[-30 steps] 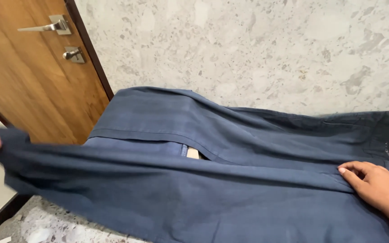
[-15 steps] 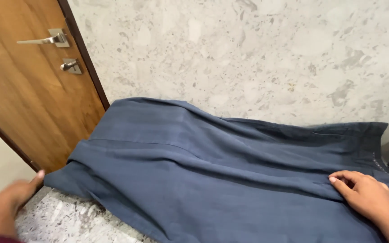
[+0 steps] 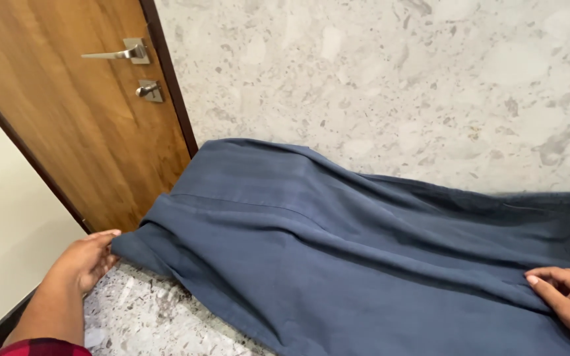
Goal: Folding and stacking trousers on a marble counter.
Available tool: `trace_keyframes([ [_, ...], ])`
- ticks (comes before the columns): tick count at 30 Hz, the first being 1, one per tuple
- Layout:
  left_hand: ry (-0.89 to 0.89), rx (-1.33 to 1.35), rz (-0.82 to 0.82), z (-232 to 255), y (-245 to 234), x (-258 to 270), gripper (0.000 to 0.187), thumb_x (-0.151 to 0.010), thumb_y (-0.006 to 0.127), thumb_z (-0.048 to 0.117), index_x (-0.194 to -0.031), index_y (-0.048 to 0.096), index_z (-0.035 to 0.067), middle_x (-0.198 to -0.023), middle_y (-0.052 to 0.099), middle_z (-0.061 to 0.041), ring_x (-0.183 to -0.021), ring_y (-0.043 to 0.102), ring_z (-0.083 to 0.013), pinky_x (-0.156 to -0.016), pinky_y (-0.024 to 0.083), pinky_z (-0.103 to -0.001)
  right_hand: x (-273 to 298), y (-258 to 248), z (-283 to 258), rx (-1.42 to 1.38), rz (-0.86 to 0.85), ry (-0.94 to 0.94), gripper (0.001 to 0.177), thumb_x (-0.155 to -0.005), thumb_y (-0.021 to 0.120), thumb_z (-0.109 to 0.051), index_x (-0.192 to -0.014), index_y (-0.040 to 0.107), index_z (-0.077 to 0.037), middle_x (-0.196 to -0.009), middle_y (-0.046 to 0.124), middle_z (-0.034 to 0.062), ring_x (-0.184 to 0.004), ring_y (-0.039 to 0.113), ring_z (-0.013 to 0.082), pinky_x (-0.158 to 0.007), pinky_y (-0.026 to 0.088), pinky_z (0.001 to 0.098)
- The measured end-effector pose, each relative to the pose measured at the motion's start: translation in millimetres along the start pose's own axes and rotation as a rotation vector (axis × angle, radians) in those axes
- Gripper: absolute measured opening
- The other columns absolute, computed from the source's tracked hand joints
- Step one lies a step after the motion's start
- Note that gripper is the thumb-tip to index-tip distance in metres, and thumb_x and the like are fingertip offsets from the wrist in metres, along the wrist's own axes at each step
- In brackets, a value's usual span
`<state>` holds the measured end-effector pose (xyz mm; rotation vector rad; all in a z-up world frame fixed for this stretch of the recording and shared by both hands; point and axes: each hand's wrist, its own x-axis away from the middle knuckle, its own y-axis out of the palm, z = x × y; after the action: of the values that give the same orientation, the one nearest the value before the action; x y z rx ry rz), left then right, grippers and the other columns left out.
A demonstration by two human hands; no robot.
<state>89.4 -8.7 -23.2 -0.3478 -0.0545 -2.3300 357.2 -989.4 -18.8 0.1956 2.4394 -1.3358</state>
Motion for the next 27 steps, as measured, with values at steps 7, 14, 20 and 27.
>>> trace_keyframes([
  [7, 0.29, 0.359, 0.247, 51, -28, 77, 0.02, -0.099, 0.061, -0.003, -0.113, 0.07, 0.007, -0.09, 0.067, -0.004, -0.073, 0.062, -0.014, -0.068, 0.056, -0.025, -2, -6, 2, -0.024, -0.026, -0.011, 0.029, -0.091, 0.075, -0.032, -0.111, 0.083, -0.013, -0.077, 0.074, 0.0103, -0.066, 0.07, 0.0183, -0.064, 0.059, 0.0318],
  [14, 0.385, -0.363, 0.321, 17, -54, 105, 0.042, -0.094, 0.055, -0.018, -0.13, 0.064, 0.0, -0.118, 0.055, -0.016, -0.099, 0.05, -0.0245, -0.086, 0.043, -0.033, -22, 29, 52, -0.243, -0.114, 0.072, 0.029, -0.094, 0.072, -0.029, -0.113, 0.082, -0.01, -0.077, 0.077, 0.0149, -0.067, 0.072, 0.0212, -0.067, 0.061, 0.0371],
  [20, 0.945, -1.002, -0.027, 38, 2, 174, 0.088, -0.062, 0.065, -0.01, -0.145, 0.058, 0.019, -0.148, 0.06, -0.016, -0.132, 0.056, -0.0383, -0.106, 0.044, -0.044, -2, -8, 1, 0.073, -0.075, 0.002, 0.028, -0.093, 0.076, -0.035, -0.113, 0.084, -0.017, -0.087, 0.078, 0.0096, -0.075, 0.072, 0.0196, -0.071, 0.061, 0.0329],
  [27, 0.482, -1.036, -0.009, 22, -7, 149, 0.047, -0.091, 0.064, 0.005, -0.134, 0.067, 0.026, -0.128, 0.075, -0.008, -0.118, 0.067, -0.0299, -0.102, 0.054, -0.039, 3, -20, -17, 0.14, -0.11, 0.001, 0.037, -0.09, 0.069, -0.046, -0.116, 0.083, -0.025, -0.092, 0.077, 0.0049, -0.084, 0.073, 0.0191, -0.076, 0.063, 0.0324],
])
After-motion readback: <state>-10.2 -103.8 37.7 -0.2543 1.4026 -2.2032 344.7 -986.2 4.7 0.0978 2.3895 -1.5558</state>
